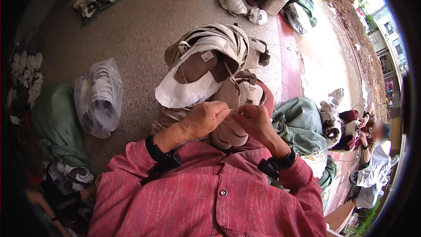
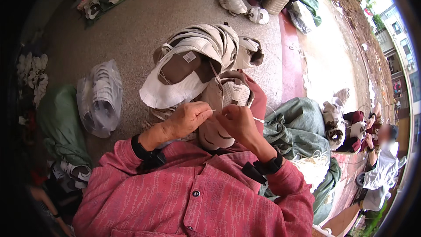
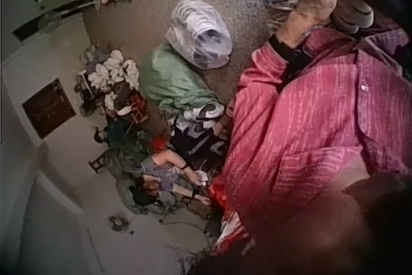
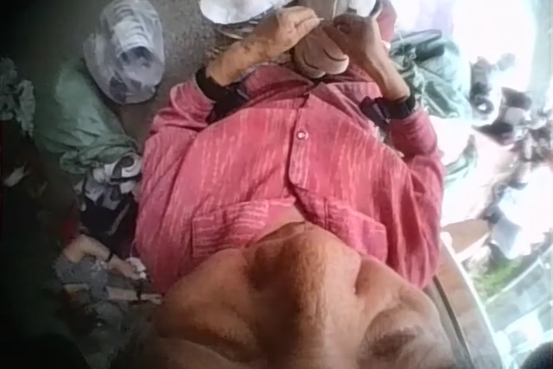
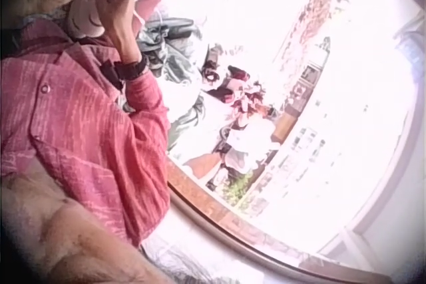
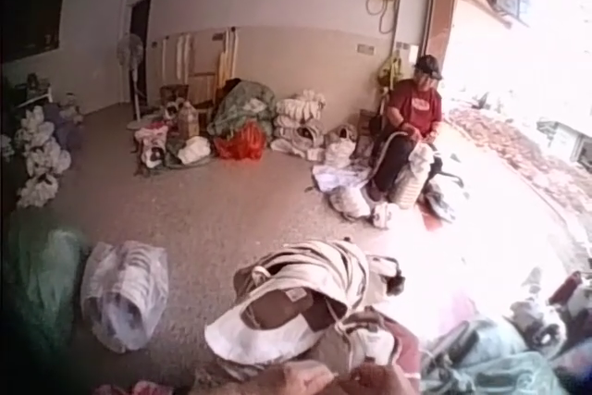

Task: The recorder is lacing and organizing shoe uppers while sitting on the floor in a production area.

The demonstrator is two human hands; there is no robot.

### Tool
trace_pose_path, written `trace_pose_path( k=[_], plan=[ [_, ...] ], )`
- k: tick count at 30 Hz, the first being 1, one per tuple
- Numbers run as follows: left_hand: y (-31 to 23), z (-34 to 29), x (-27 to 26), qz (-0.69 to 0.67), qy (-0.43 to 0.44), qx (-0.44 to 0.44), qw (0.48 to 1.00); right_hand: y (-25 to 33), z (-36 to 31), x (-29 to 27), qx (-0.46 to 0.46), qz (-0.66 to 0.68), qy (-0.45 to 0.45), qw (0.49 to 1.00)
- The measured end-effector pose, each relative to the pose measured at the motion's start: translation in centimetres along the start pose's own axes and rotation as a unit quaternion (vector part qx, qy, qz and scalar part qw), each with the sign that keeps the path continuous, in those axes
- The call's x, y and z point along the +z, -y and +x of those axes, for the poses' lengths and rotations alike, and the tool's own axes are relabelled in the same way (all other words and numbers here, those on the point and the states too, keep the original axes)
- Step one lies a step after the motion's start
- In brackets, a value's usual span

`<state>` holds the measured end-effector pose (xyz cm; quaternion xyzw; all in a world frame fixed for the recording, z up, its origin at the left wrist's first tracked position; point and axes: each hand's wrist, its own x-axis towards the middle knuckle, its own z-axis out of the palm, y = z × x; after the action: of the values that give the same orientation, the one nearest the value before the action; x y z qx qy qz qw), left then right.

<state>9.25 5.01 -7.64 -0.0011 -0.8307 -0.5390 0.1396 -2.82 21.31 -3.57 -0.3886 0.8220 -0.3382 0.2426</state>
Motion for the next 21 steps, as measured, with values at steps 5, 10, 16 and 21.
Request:
trace_pose_path(
  k=[5,10,16,21],
  plan=[
    [0.7,0.3,1.2,0.041,0.01,0.029,0.999,-0.8,-0.3,0.3,0.049,0.059,-0.002,0.997],
    [0.7,0.6,1.4,0.04,-0.019,0.011,0.999,-0.7,-0.4,1.3,0.09,0.155,-0.038,0.983],
    [-0.1,1.3,1.1,0.066,0.017,0.018,0.998,-0.7,-0.5,1.1,0.118,0.182,-0.029,0.976],
    [-0.5,1.6,1.7,0.092,-0.006,-0.007,0.996,-1.5,-0.6,1.5,0.082,0.171,-0.045,0.981]
  ],
)
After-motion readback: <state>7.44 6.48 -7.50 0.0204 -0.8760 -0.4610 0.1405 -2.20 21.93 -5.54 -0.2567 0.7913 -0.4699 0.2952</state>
